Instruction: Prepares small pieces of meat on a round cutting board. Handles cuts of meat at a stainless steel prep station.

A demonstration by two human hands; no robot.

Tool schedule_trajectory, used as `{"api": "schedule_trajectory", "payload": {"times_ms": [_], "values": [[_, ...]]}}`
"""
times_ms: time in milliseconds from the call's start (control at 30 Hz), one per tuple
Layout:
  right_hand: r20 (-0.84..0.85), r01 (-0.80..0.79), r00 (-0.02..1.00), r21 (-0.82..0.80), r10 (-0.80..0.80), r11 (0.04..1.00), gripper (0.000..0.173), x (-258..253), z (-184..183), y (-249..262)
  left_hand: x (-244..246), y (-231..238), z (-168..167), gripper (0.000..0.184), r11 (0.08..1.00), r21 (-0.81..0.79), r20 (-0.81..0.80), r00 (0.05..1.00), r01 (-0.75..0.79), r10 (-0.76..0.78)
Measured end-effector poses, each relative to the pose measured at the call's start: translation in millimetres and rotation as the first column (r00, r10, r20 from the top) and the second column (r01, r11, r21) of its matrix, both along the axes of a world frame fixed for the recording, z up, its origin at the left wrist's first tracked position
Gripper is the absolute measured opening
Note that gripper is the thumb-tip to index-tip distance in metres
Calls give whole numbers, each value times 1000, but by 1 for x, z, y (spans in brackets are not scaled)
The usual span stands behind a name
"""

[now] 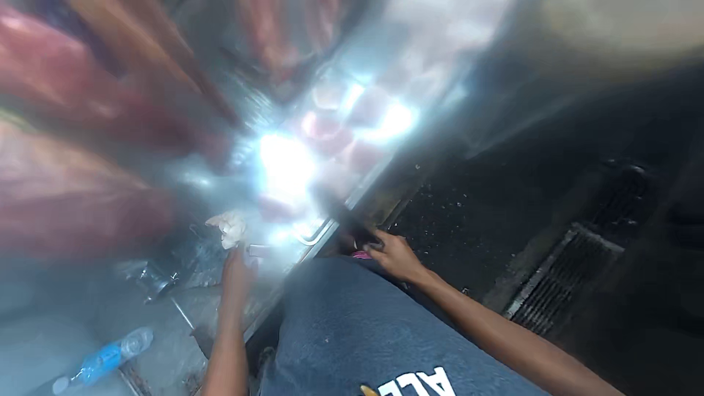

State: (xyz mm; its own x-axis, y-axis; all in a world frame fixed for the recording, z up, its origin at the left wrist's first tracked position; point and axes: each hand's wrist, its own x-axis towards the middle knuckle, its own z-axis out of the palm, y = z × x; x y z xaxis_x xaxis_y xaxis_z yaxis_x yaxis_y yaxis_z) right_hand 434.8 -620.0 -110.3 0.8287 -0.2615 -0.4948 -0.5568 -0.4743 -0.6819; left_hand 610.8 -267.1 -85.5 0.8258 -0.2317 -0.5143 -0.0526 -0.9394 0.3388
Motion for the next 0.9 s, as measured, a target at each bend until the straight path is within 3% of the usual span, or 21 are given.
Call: {"api": "schedule_trajectory", "payload": {"times_ms": [100, 267, 300, 400, 467, 533, 600, 667, 700, 733, 800, 900], "values": [[-45, 71, 996, -36, -72, 997, 35, -5, -5, -64, 34, -83, -21, 73, 971, 94, 173, 957, 221, -235], [-33, 156, 986, -145, -162, 977, 30, -22, 4, -136, 101, -136, -76, 93, 734, 245, 80, 741, 633, -666], [-32, 179, 982, -151, -186, 972, 29, -27, 6, -145, 114, -142, -77, 89, 696, 230, 42, 707, 680, -706], [-37, 252, 965, -151, -260, 956, 28, -44, 6, -158, 148, -165, -71, 55, 614, 190, -92, 637, 766, -766], [-57, 315, 944, -128, -325, 940, 28, -56, 2, -157, 164, -188, -64, 46, 642, 158, -245, 660, 750, -710], [-82, 381, 918, -92, -389, 920, 29, -66, -1, -151, 186, -205, -68, 50, 699, 110, -424, 669, 707, -610], [-100, 438, 892, -52, -441, 898, 29, -76, -4, -141, 210, -208, -73, 47, 799, 28, -545, 680, 600, -491], [-106, 452, 885, -31, -453, 891, 27, -86, -3, -134, 228, -190, -71, 35, 971, -63, -423, 875, 232, -237], [-108, 445, 888, -36, -447, 895, 26, -88, -2, -132, 237, -178, -68, 33, 994, -101, -236, 970, 30, -54], [-113, 437, 892, -45, -439, 899, 25, -90, -1, -128, 248, -166, -61, 35, 991, -110, -67, 995, -82, 75], [-108, 411, 902, -85, -418, 908, 25, -92, 1, -123, 259, -144, -39, 36, 992, -74, 72, 992, -100, 105], [-98, 414, 901, -101, -424, 905, 25, -86, 4, -111, 246, -119, -19, 38, 1000, -16, 3, 1000, 21, -21]]}}
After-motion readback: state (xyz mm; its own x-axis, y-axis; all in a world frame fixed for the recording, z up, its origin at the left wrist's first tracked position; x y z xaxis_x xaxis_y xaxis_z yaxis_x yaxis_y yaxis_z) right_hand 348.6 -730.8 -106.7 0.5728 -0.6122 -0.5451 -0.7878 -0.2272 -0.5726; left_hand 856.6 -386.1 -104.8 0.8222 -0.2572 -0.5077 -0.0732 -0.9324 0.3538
